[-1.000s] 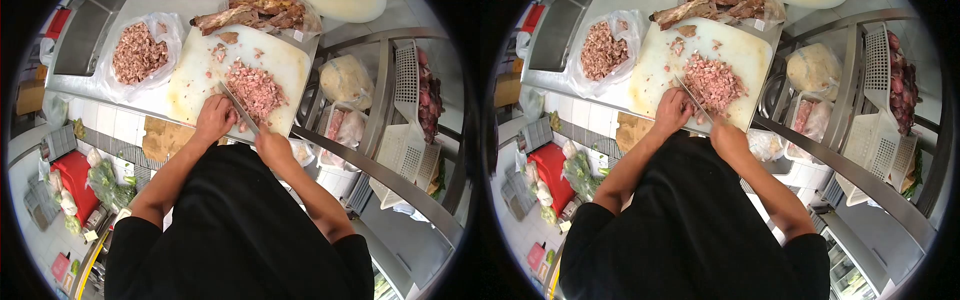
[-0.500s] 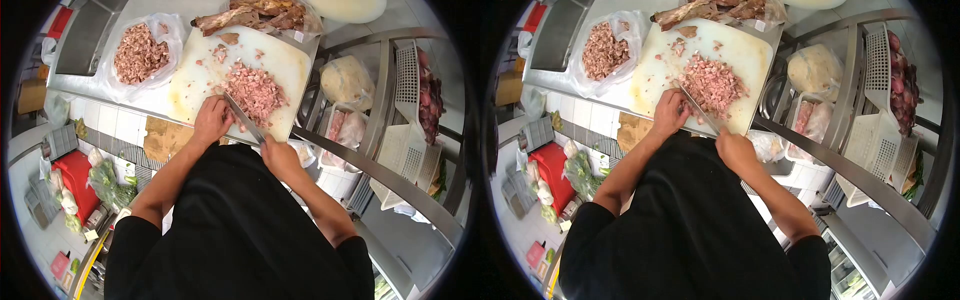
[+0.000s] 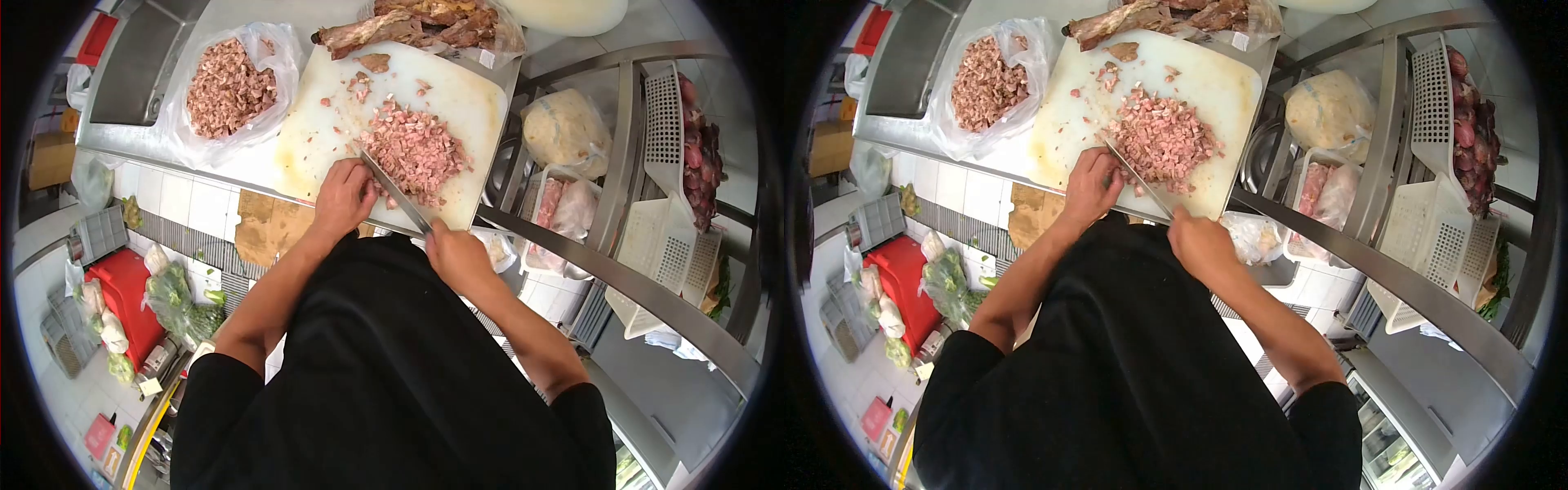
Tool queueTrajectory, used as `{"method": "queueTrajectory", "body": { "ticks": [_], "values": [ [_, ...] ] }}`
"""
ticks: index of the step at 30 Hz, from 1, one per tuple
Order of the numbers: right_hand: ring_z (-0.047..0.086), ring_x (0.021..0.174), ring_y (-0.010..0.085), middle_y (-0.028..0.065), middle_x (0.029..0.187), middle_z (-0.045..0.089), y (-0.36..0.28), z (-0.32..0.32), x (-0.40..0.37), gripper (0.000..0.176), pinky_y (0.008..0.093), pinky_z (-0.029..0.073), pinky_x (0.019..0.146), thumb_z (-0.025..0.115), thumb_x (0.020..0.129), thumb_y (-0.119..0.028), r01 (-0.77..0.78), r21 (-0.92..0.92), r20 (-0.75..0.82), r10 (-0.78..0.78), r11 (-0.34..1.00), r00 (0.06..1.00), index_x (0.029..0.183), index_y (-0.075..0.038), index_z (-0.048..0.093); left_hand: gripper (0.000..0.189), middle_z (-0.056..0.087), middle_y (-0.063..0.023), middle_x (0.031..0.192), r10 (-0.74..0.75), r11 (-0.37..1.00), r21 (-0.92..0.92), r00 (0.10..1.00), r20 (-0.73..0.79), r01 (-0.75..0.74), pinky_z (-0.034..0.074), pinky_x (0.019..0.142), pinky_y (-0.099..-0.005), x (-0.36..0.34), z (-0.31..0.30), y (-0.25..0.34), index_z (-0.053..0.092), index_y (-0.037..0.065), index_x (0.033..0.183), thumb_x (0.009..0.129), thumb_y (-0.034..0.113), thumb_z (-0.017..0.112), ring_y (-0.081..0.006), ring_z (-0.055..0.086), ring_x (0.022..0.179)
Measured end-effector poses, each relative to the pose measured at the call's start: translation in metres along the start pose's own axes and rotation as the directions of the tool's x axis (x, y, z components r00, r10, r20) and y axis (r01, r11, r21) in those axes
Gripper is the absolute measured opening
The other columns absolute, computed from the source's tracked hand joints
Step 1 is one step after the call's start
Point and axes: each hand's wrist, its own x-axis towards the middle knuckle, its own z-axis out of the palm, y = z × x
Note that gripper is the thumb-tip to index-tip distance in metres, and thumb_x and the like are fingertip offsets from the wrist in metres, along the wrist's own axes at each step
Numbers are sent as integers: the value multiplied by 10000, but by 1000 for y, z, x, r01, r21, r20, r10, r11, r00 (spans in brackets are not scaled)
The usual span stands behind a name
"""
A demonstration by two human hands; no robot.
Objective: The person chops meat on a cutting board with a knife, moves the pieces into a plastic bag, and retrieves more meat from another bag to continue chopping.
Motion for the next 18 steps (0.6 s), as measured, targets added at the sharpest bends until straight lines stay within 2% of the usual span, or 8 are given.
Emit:
{"method": "queueTrajectory", "body": {
  "ticks": [2,6,7,8,10,12,16,18],
  "values": [
    [705,741,475,277,754,689,-12,21,40,208,586,553,690,554,974,-170,115,52,-194,-103,992,976,1080,7,579,197,622,-146,1061,2,1000,14,1000,-4,-2,527,875,-446,0,-1,0,638,36,973,790,32,709,-352,613,995],
    [706,746,473,291,766,689,-36,5,87,205,588,553,688,547,970,-159,164,38,-220,-152,986,964,1068,17,578,214,624,-147,1073,9,1000,17,1000,2,-9,525,881,-443,-2,-2,-2,643,36,983,781,35,714,-355,612,1000],
    [705,740,472,291,769,691,-41,0,89,211,587,553,683,549,967,-161,190,60,-234,-171,980,957,1057,27,579,221,624,-146,1071,-11,999,-39,1000,-12,11,524,884,-441,-3,-7,-1,644,35,985,776,35,716,-356,611,1000],
    [705,740,472,291,769,691,-40,-6,80,211,587,553,683,549,967,-161,191,61,-235,-172,980,957,1057,27,579,227,624,-145,1069,-34,994,-100,999,-22,32,523,888,-438,-4,-9,0,645,34,987,772,34,718,-356,610,1000],
    [701,696,462,279,731,685,-27,-23,40,244,576,557,659,551,974,-174,209,32,-175,-201,977,964,1080,41,593,229,623,-145,1067,-30,997,-70,999,-31,28,522,891,-436,-4,-12,2,645,33,986,769,33,719,-357,611,1001],
    [698,677,460,272,726,686,-21,-40,-5,261,572,557,645,558,969,-178,129,14,-54,-128,992,990,1100,45,593,232,623,-144,1064,-36,999,-34,998,-45,34,520,893,-434,-7,-14,1,646,32,986,767,32,720,-357,611,1002],
    [702,685,459,268,738,693,1,5,-8,239,571,559,644,568,958,-169,59,-29,-56,-60,998,997,1097,22,605,230,624,-143,1053,7,1000,22,1000,-1,-7,518,894,-436,-9,-6,-5,643,30,977,761,27,723,-350,617,997],
    [710,699,455,267,748,700,-13,21,28,202,572,562,640,561,953,-159,123,-22,-174,-125,992,977,1039,15,618,228,624,-142,1052,2,999,47,1000,-3,-2,518,894,-437,-9,-7,-7,643,30,973,760,25,723,-348,619,997]
  ]
}}
